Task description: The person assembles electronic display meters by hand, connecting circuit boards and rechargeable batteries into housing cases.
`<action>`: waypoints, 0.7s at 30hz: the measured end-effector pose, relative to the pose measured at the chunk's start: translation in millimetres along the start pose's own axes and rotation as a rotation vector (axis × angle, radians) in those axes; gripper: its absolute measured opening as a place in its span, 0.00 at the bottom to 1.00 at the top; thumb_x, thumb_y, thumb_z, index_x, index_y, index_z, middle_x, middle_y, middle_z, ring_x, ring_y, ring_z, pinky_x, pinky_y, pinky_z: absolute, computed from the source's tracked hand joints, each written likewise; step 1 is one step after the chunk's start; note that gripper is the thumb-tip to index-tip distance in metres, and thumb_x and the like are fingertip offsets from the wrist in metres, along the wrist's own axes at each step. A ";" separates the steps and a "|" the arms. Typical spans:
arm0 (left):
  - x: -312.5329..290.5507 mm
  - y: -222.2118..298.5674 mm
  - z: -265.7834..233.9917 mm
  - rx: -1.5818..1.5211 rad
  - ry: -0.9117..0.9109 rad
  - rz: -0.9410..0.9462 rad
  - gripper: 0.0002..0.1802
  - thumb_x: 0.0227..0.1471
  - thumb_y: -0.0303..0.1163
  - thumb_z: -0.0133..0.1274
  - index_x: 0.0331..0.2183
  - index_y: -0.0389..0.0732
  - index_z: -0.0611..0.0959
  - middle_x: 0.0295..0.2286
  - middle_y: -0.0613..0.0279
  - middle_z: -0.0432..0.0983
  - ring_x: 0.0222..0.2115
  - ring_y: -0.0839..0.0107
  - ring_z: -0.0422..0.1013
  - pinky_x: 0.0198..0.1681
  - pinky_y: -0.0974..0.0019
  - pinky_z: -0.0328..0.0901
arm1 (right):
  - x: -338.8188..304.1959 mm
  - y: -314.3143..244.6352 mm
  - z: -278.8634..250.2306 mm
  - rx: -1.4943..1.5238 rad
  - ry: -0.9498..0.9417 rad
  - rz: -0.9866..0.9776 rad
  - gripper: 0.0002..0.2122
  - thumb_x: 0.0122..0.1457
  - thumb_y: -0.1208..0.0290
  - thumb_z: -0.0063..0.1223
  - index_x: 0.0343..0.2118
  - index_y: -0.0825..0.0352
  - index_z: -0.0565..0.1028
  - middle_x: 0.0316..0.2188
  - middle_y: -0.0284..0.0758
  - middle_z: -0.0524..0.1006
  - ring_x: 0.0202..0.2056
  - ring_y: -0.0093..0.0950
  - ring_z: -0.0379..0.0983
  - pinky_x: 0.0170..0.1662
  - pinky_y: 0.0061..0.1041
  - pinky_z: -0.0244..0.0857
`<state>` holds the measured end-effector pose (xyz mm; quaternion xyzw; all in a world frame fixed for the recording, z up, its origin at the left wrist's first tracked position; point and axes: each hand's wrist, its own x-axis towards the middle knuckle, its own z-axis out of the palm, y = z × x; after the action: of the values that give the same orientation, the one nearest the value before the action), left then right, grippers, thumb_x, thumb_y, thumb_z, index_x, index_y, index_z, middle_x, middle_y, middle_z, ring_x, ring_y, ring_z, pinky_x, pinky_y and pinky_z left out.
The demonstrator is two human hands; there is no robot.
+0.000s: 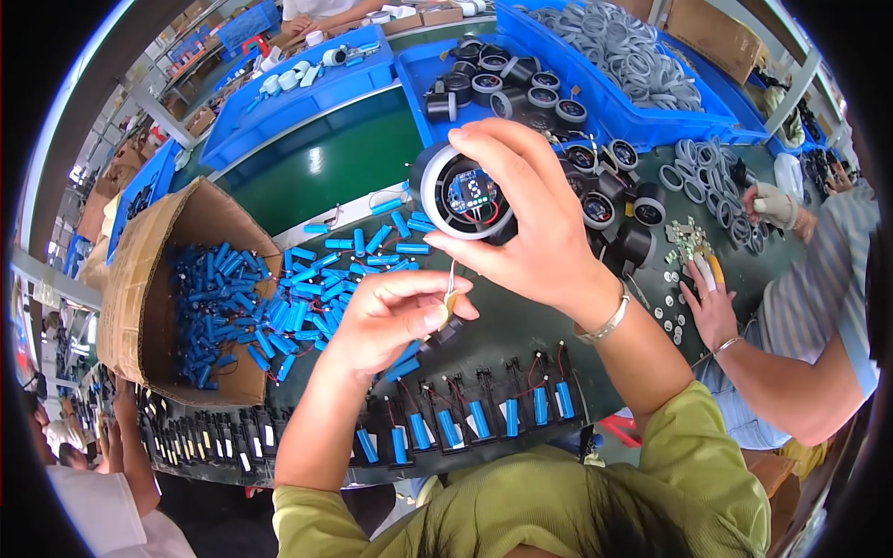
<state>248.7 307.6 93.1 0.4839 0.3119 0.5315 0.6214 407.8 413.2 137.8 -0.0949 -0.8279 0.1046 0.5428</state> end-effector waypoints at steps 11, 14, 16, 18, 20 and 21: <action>38.2 47.2 -60.8 0.144 0.240 -0.178 0.15 0.44 0.32 0.53 0.36 0.34 0.77 0.27 0.58 0.75 0.28 0.73 0.70 0.32 0.74 0.61 | 29.3 58.2 71.7 0.004 -0.073 0.331 0.26 0.37 0.64 0.64 0.41 0.69 0.69 0.36 0.42 0.70 0.39 0.36 0.69 0.42 0.27 0.63; 60.4 56.3 -115.6 0.117 0.448 -0.159 0.14 0.43 0.32 0.53 0.33 0.34 0.77 0.25 0.62 0.75 0.24 0.77 0.68 0.29 0.75 0.59 | 55.1 98.0 116.7 0.021 -0.259 0.641 0.32 0.36 0.50 0.62 0.41 0.71 0.70 0.38 0.45 0.73 0.39 0.35 0.72 0.42 0.27 0.63; 81.4 61.1 -149.7 0.227 0.525 -0.170 0.13 0.44 0.30 0.51 0.32 0.32 0.77 0.26 0.60 0.75 0.25 0.75 0.70 0.28 0.75 0.60 | 59.9 128.7 146.0 -0.042 -0.250 0.704 0.33 0.38 0.50 0.61 0.43 0.72 0.69 0.39 0.46 0.73 0.40 0.34 0.71 0.43 0.27 0.63; 117.4 57.9 -180.2 0.382 0.587 -0.210 0.12 0.45 0.29 0.50 0.32 0.31 0.77 0.26 0.58 0.75 0.25 0.74 0.70 0.29 0.73 0.62 | 52.6 182.9 166.9 0.151 -0.079 0.770 0.32 0.41 0.53 0.61 0.44 0.73 0.68 0.38 0.45 0.73 0.40 0.33 0.70 0.43 0.26 0.63; 117.5 41.4 -208.1 0.671 0.789 -0.187 0.11 0.45 0.28 0.49 0.32 0.31 0.78 0.25 0.57 0.75 0.24 0.73 0.70 0.30 0.71 0.64 | 46.6 154.1 163.1 0.036 -0.098 0.688 0.28 0.44 0.57 0.60 0.44 0.74 0.68 0.35 0.42 0.74 0.38 0.30 0.71 0.41 0.25 0.64; 119.3 32.6 -225.6 0.795 0.758 -0.178 0.12 0.44 0.27 0.48 0.32 0.31 0.78 0.24 0.57 0.75 0.24 0.72 0.71 0.29 0.70 0.64 | 42.0 145.7 147.7 0.180 -0.178 0.665 0.25 0.43 0.58 0.59 0.42 0.68 0.71 0.41 0.46 0.72 0.43 0.36 0.68 0.47 0.29 0.61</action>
<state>62.2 482.3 62.5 0.4279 0.7299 0.4550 0.2778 262.0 554.1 77.0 -0.3014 -0.7834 0.3559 0.4109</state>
